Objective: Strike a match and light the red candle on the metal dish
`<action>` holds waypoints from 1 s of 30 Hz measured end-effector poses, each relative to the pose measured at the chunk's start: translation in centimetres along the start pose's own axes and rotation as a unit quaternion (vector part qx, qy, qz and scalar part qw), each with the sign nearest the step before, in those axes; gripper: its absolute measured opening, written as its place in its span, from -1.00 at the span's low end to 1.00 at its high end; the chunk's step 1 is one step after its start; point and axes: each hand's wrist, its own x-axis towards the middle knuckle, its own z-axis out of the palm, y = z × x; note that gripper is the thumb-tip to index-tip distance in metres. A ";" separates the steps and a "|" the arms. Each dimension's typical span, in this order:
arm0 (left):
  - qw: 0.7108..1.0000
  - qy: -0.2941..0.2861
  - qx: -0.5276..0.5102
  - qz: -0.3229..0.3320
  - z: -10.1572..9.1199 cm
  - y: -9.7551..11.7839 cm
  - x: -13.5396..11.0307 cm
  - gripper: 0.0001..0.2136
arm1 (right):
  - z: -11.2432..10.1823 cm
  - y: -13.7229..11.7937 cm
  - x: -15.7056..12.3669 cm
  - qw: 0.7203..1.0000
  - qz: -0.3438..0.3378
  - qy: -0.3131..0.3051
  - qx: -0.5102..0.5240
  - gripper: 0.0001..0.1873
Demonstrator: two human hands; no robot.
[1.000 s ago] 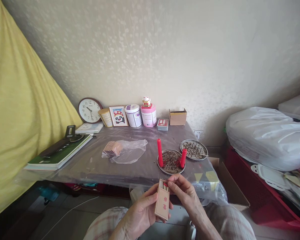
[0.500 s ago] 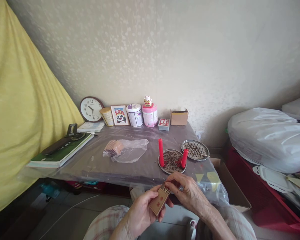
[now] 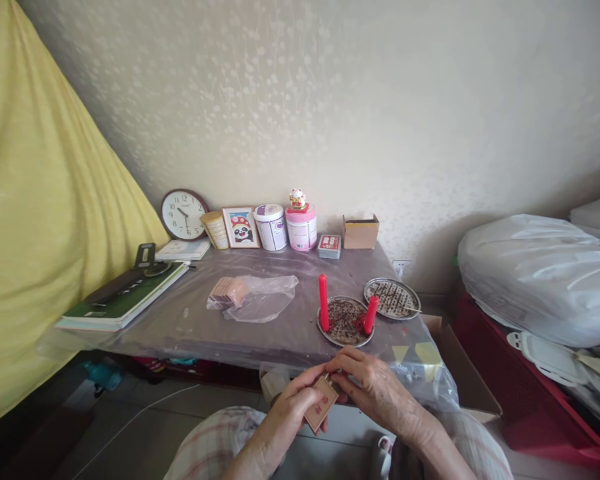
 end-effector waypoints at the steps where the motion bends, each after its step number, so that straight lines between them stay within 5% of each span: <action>1: 1.000 0.000 0.016 -0.002 0.0 0.0 0.0 -0.53 | 0.0 0.0 0.0 1.000 -0.004 -0.002 -0.009 -0.79; 9: 0.997 -0.004 0.081 0.002 0.2 0.3 -0.4 -0.54 | -0.4 -0.2 0.0 0.997 -0.042 -0.037 -0.061 -0.78; 14: 0.993 0.047 0.104 -0.010 -0.1 -0.1 -0.2 -0.48 | -0.3 -0.1 -0.2 0.995 -0.068 -0.034 -0.067 -0.79; 19: 0.994 0.065 0.090 -0.003 -0.1 0.1 -0.1 -0.41 | -0.2 0.6 -0.6 0.995 -0.036 -0.013 -0.097 -0.81; 30: 0.993 0.115 0.003 0.026 0.1 1.1 -0.1 -0.35 | 1.5 1.0 -2.0 0.977 0.093 0.118 0.153 -0.81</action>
